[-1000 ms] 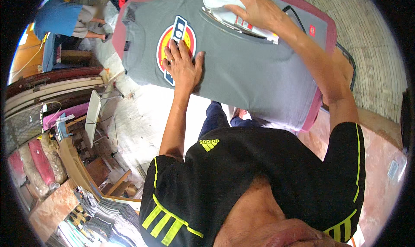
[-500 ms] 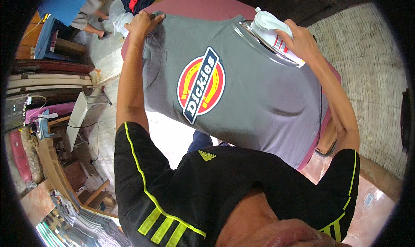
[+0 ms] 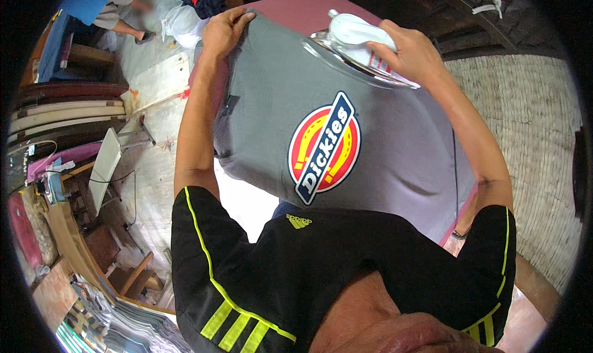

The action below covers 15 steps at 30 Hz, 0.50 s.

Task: The person irons a gray Dickies t-shirt on a pink ironing board. They smooth the fabric with their hands, use a white iron to press the front and back, and flip the shirt over to iron the other side. The person also adjusts the shirt's position multiple times to ensure even pressing.

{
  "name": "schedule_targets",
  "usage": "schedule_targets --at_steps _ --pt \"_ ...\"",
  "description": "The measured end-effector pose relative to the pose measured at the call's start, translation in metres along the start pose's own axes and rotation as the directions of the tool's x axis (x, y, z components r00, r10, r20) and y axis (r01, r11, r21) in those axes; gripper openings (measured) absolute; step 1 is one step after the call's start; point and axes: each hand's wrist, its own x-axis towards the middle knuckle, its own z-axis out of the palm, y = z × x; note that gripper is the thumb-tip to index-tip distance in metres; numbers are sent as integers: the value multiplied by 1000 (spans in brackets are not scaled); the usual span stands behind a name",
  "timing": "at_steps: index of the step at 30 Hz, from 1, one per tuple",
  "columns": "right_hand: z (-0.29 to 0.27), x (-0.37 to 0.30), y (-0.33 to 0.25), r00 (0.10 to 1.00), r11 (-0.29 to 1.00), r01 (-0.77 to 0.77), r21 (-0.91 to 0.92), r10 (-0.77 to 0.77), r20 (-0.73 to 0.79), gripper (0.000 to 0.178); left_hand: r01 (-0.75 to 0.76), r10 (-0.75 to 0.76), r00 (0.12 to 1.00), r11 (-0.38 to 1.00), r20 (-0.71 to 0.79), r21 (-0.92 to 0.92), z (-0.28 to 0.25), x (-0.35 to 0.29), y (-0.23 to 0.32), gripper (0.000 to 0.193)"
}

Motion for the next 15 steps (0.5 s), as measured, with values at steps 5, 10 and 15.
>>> schedule_targets --at_steps 5,10,15 --pt "21 54 -42 997 997 -70 -21 71 34 45 -1 2 997 1000 -73 17 -6 -10 13 37" --pt "44 88 -59 997 998 -54 -28 53 -49 48 77 -82 994 995 -75 -58 -22 -46 23 30" --pt "52 120 -81 998 999 -49 7 49 -34 47 144 -157 932 988 -326 -63 -16 -68 34 27"
